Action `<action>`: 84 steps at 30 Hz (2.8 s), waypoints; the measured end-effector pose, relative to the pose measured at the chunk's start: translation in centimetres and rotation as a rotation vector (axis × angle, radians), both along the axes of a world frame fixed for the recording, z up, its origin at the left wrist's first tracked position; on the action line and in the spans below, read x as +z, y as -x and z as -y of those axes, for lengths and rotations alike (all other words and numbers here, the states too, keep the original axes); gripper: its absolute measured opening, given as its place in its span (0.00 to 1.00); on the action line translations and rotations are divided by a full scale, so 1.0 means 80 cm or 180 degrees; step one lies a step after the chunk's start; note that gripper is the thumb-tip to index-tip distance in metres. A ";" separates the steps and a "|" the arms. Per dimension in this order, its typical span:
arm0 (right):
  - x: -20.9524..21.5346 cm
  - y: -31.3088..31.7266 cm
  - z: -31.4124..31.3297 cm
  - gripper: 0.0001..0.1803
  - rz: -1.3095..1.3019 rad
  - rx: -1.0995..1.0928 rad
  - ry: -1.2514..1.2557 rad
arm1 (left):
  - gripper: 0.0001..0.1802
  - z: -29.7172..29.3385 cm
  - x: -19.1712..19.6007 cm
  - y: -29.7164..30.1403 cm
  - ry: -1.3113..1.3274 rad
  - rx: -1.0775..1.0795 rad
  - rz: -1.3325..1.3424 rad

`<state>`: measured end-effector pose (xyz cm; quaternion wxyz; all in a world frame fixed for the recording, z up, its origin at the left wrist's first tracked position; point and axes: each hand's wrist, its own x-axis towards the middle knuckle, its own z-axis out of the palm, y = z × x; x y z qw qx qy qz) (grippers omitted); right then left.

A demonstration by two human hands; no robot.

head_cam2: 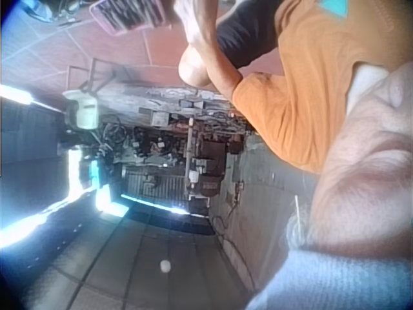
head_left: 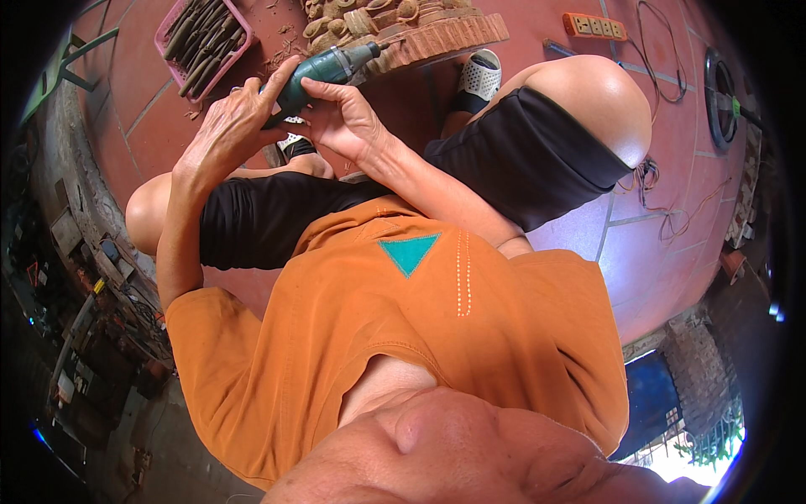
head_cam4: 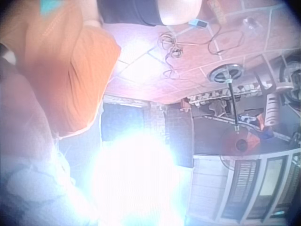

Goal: The person uses a rotary carving tool to shape and detail a wooden sculpture of a figure. The person holds the tool with both hands and works on the base and lower sections of the sculpture while sitting on the floor.

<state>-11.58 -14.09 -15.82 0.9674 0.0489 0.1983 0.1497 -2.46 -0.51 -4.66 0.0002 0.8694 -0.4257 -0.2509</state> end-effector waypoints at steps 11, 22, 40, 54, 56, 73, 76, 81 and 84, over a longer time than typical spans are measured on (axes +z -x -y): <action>0.001 -0.001 0.001 0.18 -0.0007 0.0020 0.0073 | 0.55 0.000 0.001 0.002 0.0014 0.0007 0.0032; 0.002 0.000 0.001 0.19 -0.0029 -0.0002 0.0066 | 0.55 0.000 0.002 0.002 -0.0025 -0.0024 0.0060; 0.002 0.007 0.002 0.19 -0.0084 0.0021 -0.0015 | 0.56 -0.001 0.001 0.005 -0.0001 -0.0066 -0.0034; 0.003 0.011 0.000 0.17 -0.0181 -0.0033 -0.0025 | 0.58 0.001 0.001 0.006 -0.0080 -0.0075 -0.0111; 0.003 0.011 0.000 0.17 -0.0177 -0.0027 -0.0029 | 0.58 0.002 0.001 0.005 -0.0076 -0.0077 -0.0137; -0.001 0.016 -0.004 0.21 -0.0251 -0.0091 -0.0058 | 0.58 0.000 -0.004 0.004 -0.0094 -0.0054 -0.0219; 0.000 0.016 -0.004 0.20 -0.0243 -0.0105 -0.0053 | 0.59 -0.001 -0.005 0.003 -0.0086 -0.0030 -0.0262; 0.000 0.018 -0.004 0.18 -0.0192 -0.0075 -0.0054 | 0.58 -0.002 -0.006 0.003 -0.0053 -0.0047 -0.0295; -0.002 0.018 -0.005 0.17 -0.0210 -0.0089 -0.0045 | 0.58 -0.002 -0.007 0.003 -0.0047 -0.0063 -0.0302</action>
